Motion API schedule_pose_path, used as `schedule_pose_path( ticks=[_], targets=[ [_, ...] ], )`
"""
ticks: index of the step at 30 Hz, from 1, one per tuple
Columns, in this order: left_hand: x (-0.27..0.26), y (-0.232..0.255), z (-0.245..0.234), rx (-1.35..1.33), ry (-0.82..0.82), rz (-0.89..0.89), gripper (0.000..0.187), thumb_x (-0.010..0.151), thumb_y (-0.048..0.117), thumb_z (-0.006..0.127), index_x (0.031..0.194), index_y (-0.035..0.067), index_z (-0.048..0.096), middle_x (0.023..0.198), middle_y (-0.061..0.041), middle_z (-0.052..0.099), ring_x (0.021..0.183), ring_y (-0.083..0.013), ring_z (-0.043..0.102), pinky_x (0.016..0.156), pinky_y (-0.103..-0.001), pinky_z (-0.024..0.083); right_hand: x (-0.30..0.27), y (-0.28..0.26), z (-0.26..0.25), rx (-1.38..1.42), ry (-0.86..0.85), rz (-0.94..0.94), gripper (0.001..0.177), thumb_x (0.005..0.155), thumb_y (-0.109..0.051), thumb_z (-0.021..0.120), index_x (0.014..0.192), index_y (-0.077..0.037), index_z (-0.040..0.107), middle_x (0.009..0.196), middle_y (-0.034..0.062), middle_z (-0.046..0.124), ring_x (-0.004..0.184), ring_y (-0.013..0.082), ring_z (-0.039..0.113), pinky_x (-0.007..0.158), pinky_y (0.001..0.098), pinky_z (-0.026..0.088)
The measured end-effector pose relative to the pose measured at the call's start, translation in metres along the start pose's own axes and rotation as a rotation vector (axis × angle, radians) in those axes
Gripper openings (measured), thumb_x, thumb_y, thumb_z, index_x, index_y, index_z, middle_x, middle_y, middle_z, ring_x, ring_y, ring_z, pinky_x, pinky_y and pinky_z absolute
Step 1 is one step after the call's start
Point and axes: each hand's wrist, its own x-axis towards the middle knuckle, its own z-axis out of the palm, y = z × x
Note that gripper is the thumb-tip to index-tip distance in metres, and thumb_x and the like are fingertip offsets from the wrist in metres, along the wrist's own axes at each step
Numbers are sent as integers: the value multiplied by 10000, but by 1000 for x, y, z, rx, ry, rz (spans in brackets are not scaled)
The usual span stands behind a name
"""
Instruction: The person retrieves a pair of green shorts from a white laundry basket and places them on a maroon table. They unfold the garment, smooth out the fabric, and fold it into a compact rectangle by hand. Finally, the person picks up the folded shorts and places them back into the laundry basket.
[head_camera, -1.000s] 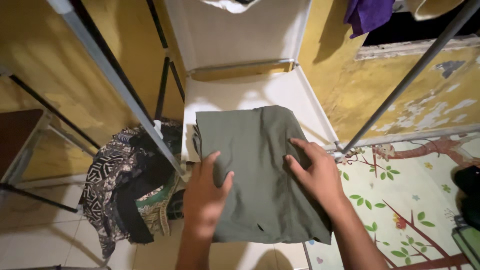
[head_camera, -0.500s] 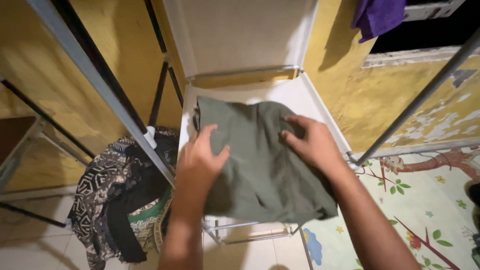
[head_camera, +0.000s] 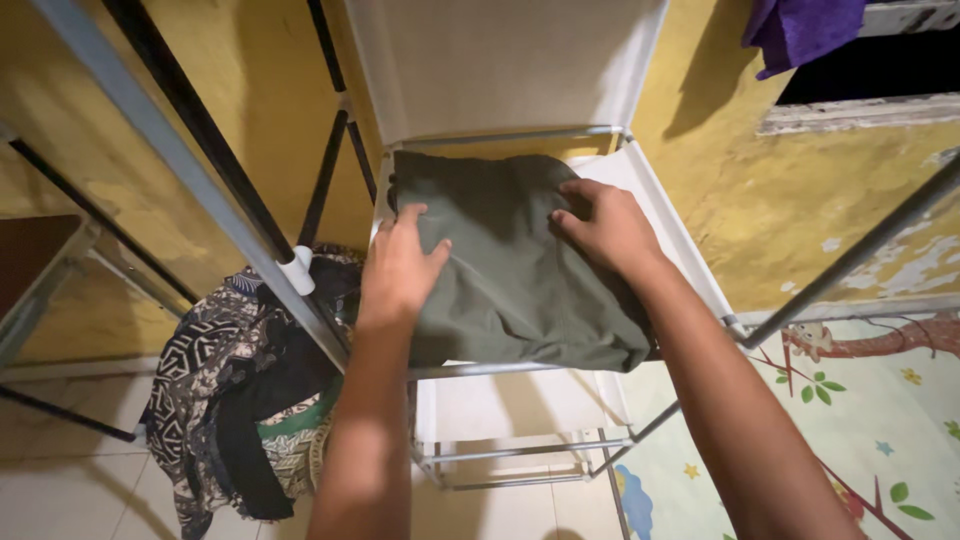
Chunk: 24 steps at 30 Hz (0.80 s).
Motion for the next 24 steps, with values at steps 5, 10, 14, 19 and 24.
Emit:
schedule_pose_path(
  ticks=[5, 10, 14, 19, 24],
  targets=[
    [9, -22, 29, 66, -129, -98, 644, 847, 335, 787, 1386, 81, 542, 1338, -277, 541, 1260, -438, 555, 1020, -491, 491, 18, 22, 23, -72, -121, 41, 488, 846, -300, 756, 1278, -82, 694, 1164, 228, 716, 1085, 402, 677, 949, 455, 523],
    [16, -32, 49, 131, -30, 58, 644, 926, 351, 725, 1390, -37, 505, 1397, -422, 398, 1302, -554, 436, 1064, -544, 426, 20, 32, 36, -55, -121, 22, 493, 877, -314, 725, 1320, -102, 682, 1196, 258, 692, 1119, 423, 665, 986, 459, 519],
    [9, -25, 50, 352, -201, -62, 754, 972, 552, 560, 1473, 0, 448, 1543, -360, 313, 1432, -503, 342, 1199, -552, 301, 9, 22, 35, -236, -274, 196, 543, 923, -398, 656, 1429, -203, 617, 1405, 277, 523, 1278, 463, 549, 1072, 497, 472],
    [6, -32, 60, 558, -136, 246, 836, 926, 669, 412, 1550, 122, 313, 1672, -244, 123, 1517, -431, 101, 1200, -521, 62, -8, 17, 55, -437, -399, -44, 805, 955, -654, 479, 1584, -173, 332, 1660, 239, 129, 1517, 450, 151, 1215, 537, 174],
    [-1, -38, 72, 525, -318, 181, 803, 961, 681, 367, 1599, 198, 301, 1674, -170, 170, 1555, -355, 110, 1250, -481, 52, -22, 12, 66, -466, -671, 57, 831, 958, -698, 336, 1634, -239, 184, 1718, 138, 6, 1580, 383, -8, 1248, 573, 36]
  ],
)
